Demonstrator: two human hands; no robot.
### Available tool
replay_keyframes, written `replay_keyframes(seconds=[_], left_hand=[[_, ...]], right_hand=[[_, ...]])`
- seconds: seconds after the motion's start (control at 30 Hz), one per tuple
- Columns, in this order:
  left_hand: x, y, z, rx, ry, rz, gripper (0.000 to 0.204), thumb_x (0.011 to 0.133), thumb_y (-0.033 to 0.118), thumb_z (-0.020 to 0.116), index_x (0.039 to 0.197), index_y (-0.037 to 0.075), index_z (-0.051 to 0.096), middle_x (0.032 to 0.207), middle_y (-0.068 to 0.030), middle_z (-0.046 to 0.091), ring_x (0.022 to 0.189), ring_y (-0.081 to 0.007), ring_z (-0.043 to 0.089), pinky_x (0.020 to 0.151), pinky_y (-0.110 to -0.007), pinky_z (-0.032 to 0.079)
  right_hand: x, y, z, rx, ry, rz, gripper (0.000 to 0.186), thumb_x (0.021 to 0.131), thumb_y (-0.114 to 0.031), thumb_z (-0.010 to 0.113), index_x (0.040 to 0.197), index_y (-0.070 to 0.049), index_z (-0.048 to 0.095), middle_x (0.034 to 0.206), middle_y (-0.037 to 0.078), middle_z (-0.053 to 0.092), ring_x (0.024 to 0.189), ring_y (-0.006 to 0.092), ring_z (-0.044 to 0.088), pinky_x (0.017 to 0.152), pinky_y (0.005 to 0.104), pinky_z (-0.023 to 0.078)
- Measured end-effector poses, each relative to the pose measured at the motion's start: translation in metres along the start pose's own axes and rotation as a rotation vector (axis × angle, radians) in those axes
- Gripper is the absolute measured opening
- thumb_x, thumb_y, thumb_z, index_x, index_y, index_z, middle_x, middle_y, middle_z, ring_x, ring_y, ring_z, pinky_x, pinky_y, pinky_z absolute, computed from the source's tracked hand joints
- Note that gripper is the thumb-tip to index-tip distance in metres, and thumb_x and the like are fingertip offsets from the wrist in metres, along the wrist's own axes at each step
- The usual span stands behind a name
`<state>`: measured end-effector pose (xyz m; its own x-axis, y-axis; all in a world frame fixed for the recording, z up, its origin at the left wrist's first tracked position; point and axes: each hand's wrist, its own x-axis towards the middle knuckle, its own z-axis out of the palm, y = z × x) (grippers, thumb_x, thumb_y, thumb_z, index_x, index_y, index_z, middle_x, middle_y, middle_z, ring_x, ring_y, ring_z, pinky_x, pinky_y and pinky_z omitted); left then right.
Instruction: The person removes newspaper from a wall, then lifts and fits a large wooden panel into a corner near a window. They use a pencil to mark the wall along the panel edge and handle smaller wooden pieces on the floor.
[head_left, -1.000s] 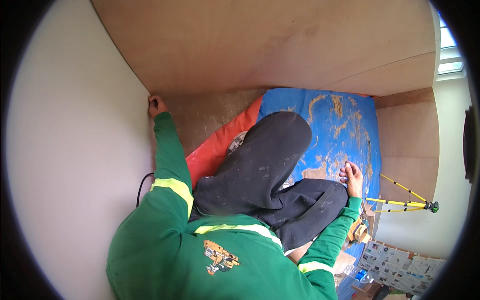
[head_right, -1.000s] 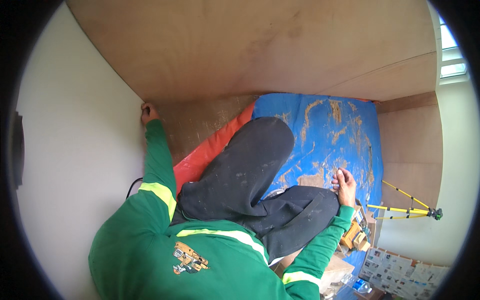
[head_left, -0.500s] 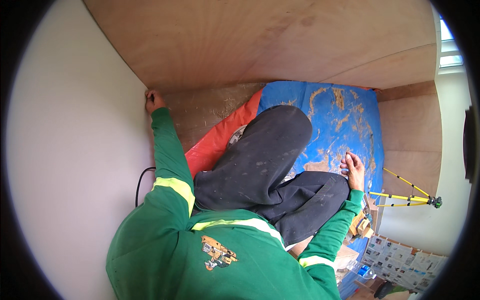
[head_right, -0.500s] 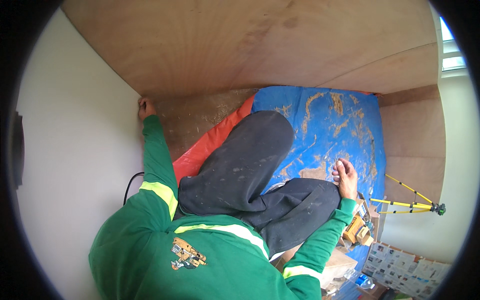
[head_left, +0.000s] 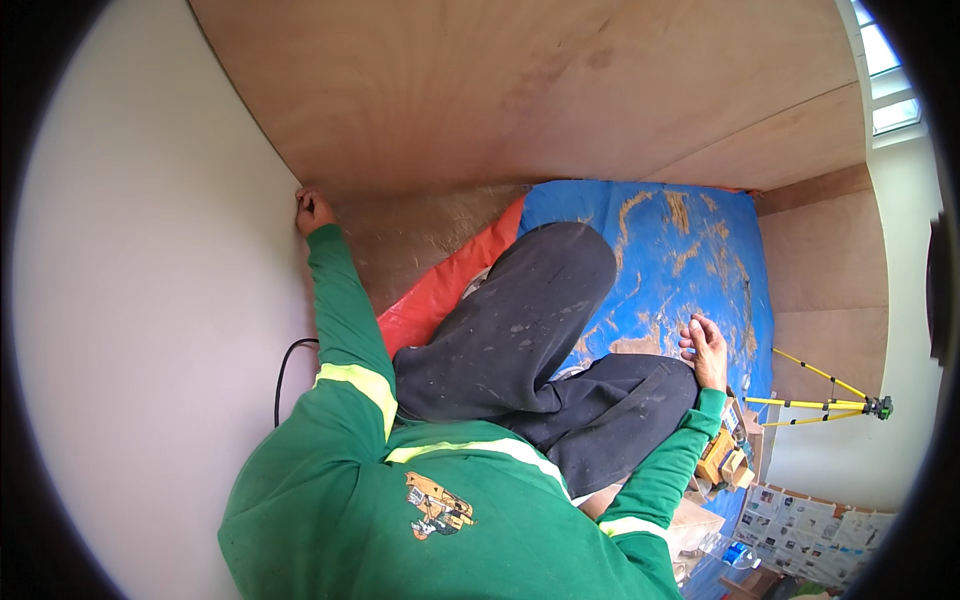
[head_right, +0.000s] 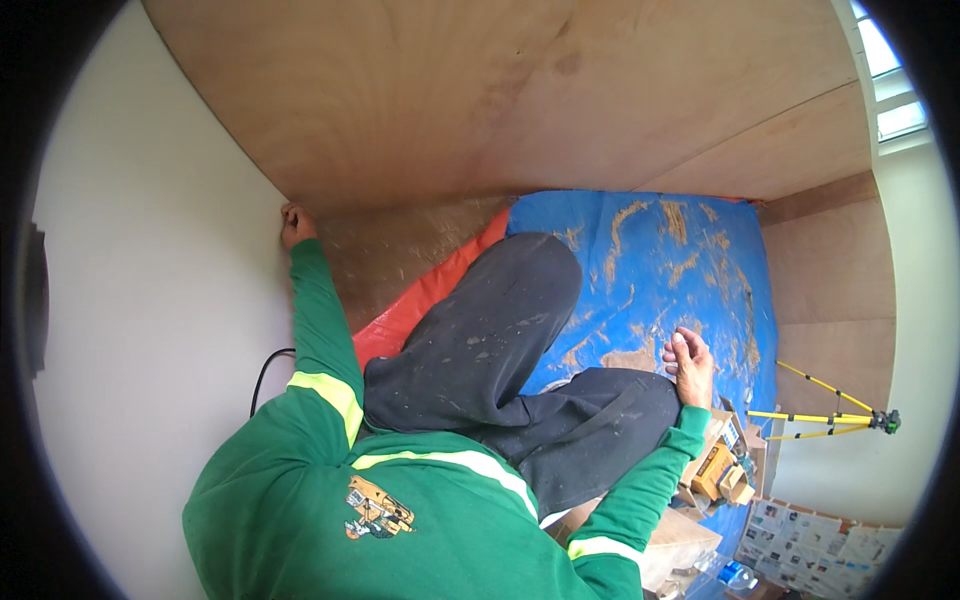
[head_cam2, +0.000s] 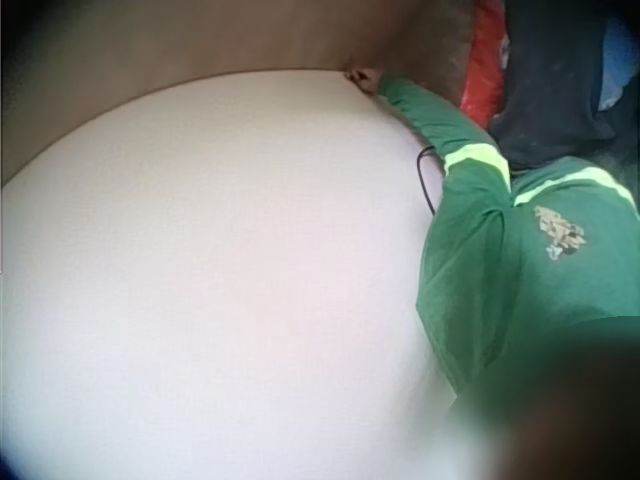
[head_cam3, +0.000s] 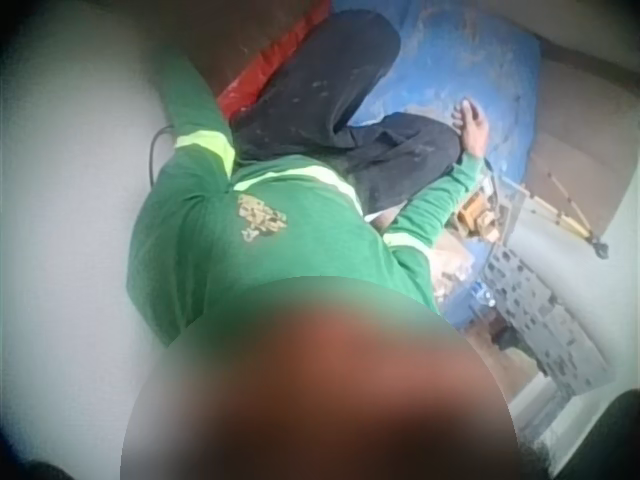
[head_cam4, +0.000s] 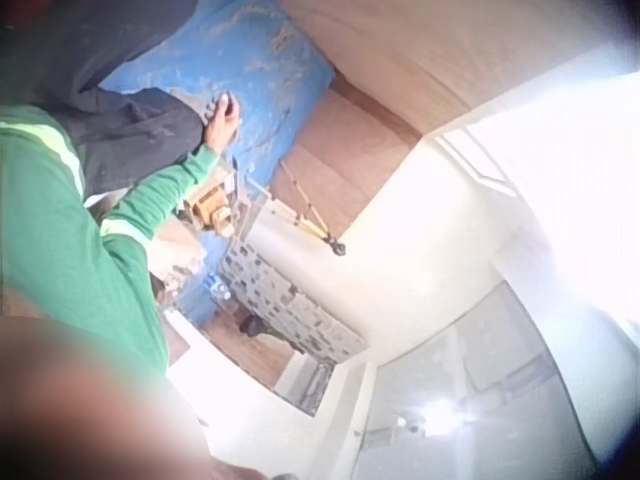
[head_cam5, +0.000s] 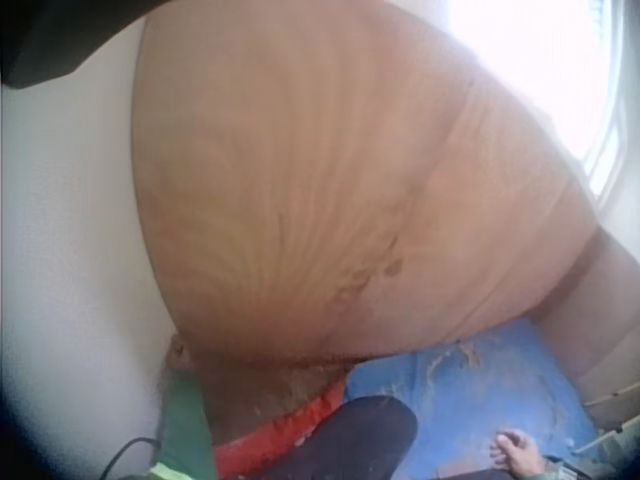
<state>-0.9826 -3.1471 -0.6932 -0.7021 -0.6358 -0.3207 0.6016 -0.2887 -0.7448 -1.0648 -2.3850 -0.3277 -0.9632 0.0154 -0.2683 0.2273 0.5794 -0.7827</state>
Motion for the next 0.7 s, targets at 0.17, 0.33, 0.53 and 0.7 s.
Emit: replay_keyframes(seconds=[0.17,0.33,0.53,0.7], left_hand=[[-0.012,-0.015,0.018,-0.014,-0.050,-0.208,0.010,0.109,0.004,0.046,0.115,0.002,0.054,0.098,-0.0129,0.060,0.086,-0.0231,0.061,0.061,-0.030,0.042],[-0.037,-0.054,0.048,0.020,-0.115,-0.270,0.008,0.108,0.003,0.050,0.114,0.001,0.054,0.098,-0.0127,0.058,0.086,-0.0230,0.060,0.061,-0.030,0.043],[-0.108,-0.145,0.106,0.202,-0.337,-0.364,0.031,0.104,-0.001,0.052,0.135,-0.004,0.052,0.106,-0.0134,0.058,0.083,-0.0209,0.058,0.062,-0.029,0.046],[-0.151,-0.135,0.088,0.854,-0.431,-0.346,0.051,0.099,-0.002,0.056,0.148,-0.007,0.046,0.109,-0.0143,0.061,0.083,-0.0177,0.059,0.067,-0.027,0.052]], right_hand=[[0.001,0.002,0.000,0.003,0.001,-0.031,0.057,0.103,-0.039,0.070,0.141,0.002,0.059,0.104,0.008,0.070,0.083,0.0107,0.064,0.067,0.0233,0.052],[0.003,0.003,-0.001,0.059,-0.014,-0.055,0.056,0.103,-0.038,0.070,0.140,0.002,0.060,0.104,0.007,0.070,0.083,0.0102,0.064,0.067,0.0233,0.052],[0.001,0.002,-0.001,0.120,-0.025,-0.090,0.051,0.105,-0.035,0.069,0.140,0.001,0.060,0.104,0.004,0.070,0.084,0.0078,0.063,0.068,0.0214,0.051],[-0.002,-0.004,0.001,0.109,-0.034,-0.108,0.056,0.104,-0.040,0.069,0.142,0.000,0.060,0.105,0.003,0.071,0.087,0.0078,0.064,0.071,0.0218,0.052]])
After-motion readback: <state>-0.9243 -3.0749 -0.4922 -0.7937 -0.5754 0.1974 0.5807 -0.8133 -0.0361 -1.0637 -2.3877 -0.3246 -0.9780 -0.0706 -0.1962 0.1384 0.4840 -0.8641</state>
